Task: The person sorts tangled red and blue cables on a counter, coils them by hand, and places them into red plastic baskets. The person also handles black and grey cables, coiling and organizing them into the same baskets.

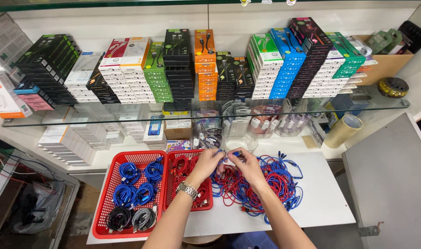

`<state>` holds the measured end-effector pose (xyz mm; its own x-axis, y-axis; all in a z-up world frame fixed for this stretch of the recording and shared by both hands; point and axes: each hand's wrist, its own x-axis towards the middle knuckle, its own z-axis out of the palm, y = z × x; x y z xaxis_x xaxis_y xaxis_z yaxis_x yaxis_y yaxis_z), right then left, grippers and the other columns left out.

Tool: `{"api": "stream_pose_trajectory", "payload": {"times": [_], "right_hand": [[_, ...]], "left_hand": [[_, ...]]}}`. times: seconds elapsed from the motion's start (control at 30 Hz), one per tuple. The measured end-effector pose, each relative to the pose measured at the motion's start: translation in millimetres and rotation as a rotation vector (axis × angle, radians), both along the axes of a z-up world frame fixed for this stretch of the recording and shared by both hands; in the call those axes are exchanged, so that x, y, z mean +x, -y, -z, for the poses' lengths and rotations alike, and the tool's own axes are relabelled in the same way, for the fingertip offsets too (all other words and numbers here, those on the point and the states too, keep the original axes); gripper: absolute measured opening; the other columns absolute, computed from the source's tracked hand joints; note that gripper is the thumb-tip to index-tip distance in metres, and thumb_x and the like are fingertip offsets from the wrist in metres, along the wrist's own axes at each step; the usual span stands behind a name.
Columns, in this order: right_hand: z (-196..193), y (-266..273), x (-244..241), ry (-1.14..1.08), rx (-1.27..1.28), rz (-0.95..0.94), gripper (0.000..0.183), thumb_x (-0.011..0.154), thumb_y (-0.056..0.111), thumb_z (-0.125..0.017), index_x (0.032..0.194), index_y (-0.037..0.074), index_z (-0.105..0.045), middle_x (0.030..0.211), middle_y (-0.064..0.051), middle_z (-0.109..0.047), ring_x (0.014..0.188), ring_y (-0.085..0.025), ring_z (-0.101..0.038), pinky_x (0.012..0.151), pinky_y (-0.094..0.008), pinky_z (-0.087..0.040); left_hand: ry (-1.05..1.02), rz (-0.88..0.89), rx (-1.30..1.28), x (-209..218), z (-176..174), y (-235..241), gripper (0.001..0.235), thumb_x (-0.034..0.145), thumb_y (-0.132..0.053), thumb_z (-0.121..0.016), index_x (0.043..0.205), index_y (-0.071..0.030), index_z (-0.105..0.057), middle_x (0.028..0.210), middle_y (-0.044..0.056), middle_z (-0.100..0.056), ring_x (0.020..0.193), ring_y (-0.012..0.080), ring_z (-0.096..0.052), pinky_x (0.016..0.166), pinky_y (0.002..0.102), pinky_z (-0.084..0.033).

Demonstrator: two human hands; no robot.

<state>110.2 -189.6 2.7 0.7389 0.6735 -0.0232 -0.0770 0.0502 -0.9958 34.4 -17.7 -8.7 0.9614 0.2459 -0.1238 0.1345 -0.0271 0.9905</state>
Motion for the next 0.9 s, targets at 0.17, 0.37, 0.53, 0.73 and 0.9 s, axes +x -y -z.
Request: {"api": "stream_pose_trajectory", "payload": {"times": [0.17,0.37,0.53,0.73,0.9], "right_hand": [[22.1,5.2,3.3,-0.191,0.049,-0.097,0.017,0.098,0.019,-0.069,0.107,0.006,-0.063,0.088,-0.005,-0.068,0.075,-0.010,-0.061,0.071,-0.026,-0.049],[45.8,-2.7,17.4,-0.230,0.077,0.112,0.019,0.096,0.018,-0.071,0.108,0.003,-0.066,0.089,-0.006,-0.071,0.078,-0.010,-0.065,0.073,-0.025,-0.052],[42.5,2.4,18.0,-0.193,0.060,0.190,0.019,0.095,0.017,-0.071,0.108,0.004,-0.067,0.094,-0.006,-0.070,0.079,-0.012,-0.067,0.073,-0.026,-0.056],[-13.6,18.1,-1.3,0.859,-0.363,0.143,0.019,0.086,0.013,-0.075,0.102,0.005,-0.067,0.096,-0.010,-0.071,0.092,-0.027,-0.067,0.079,-0.039,-0.055],[-55.2,15.9,-22.0,1.106,-0.570,0.132,0.021,0.081,0.005,-0.071,0.101,0.006,-0.065,0.095,-0.014,-0.068,0.096,-0.036,-0.062,0.081,-0.046,-0.052]], "left_hand": [[-0.104,0.125,-0.291,-4.5,-4.9,-3.9,0.035,0.101,-0.024,-0.057,0.083,0.004,-0.067,0.057,0.007,-0.061,0.044,0.0139,-0.055,0.050,0.029,-0.055],[0.007,-0.137,-0.137,-5.6,0.8,16.8,0.030,0.095,-0.027,-0.066,0.107,0.001,-0.065,0.085,0.009,-0.072,0.071,0.0145,-0.068,0.056,0.029,-0.052],[-0.044,-0.091,0.212,-11.0,15.9,21.8,0.035,0.100,-0.029,-0.060,0.122,-0.001,-0.058,0.107,0.016,-0.072,0.098,0.0259,-0.071,0.081,0.037,-0.054],[-0.045,-0.207,0.476,-7.4,24.6,25.7,0.033,0.102,-0.026,-0.054,0.118,0.003,-0.053,0.108,0.027,-0.066,0.105,0.0398,-0.064,0.091,0.047,-0.049],[0.024,-0.223,0.783,-11.6,20.9,38.7,0.024,0.096,-0.012,-0.056,0.108,0.009,-0.053,0.105,0.030,-0.062,0.105,0.0445,-0.058,0.095,0.051,-0.044]]}}
